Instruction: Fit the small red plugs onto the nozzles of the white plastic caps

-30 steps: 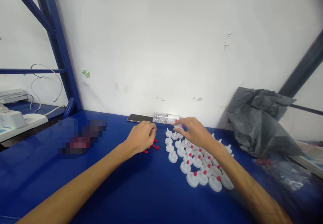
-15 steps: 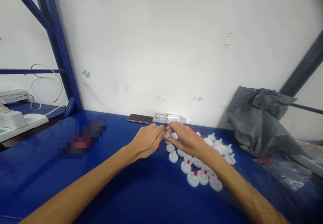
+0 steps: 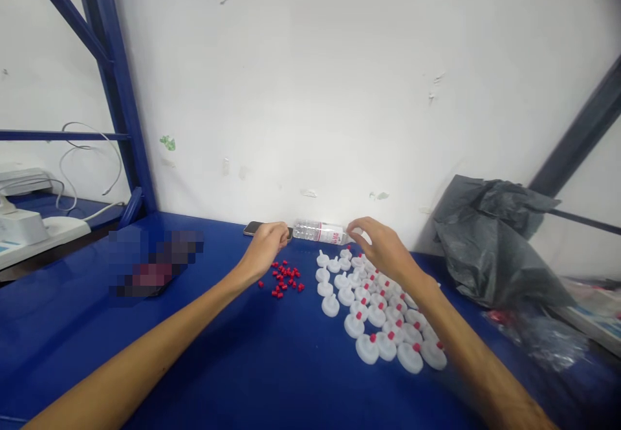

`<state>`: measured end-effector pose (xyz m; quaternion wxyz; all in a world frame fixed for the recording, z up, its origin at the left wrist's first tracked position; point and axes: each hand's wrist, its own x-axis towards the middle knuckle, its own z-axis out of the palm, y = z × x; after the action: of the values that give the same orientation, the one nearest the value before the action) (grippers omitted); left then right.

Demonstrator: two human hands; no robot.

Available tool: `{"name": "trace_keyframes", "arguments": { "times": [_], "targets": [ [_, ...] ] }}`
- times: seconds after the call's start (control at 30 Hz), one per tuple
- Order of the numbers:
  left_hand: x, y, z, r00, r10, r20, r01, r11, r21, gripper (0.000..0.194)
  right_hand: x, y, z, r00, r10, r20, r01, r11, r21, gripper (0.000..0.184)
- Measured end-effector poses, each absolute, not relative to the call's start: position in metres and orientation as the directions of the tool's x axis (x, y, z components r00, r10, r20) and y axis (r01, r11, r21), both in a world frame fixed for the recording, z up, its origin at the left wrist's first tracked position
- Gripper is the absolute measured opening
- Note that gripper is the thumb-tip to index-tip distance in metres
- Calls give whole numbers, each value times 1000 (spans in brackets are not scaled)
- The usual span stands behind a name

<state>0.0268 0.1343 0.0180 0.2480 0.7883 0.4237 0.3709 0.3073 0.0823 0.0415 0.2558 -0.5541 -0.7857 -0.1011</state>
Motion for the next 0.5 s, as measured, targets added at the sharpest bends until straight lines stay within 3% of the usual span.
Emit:
{"name": "trace_keyframes", "arguments": {
  "times": [0.23,0.37,0.5],
  "targets": [
    [33,129,-4,429,821,377,702,-566,433,23,299,89,21,-284,934,218,929,324,-180,62],
    [35,128,-7,449,823,348,743,-561,366,26,300,88,17,-263,962,76,941,273,-201,73],
    [34,129,-7,460,835,301,766,-545,341,27,301,84,20,-253,967,40,944,256,-206,73]
  ]
}}
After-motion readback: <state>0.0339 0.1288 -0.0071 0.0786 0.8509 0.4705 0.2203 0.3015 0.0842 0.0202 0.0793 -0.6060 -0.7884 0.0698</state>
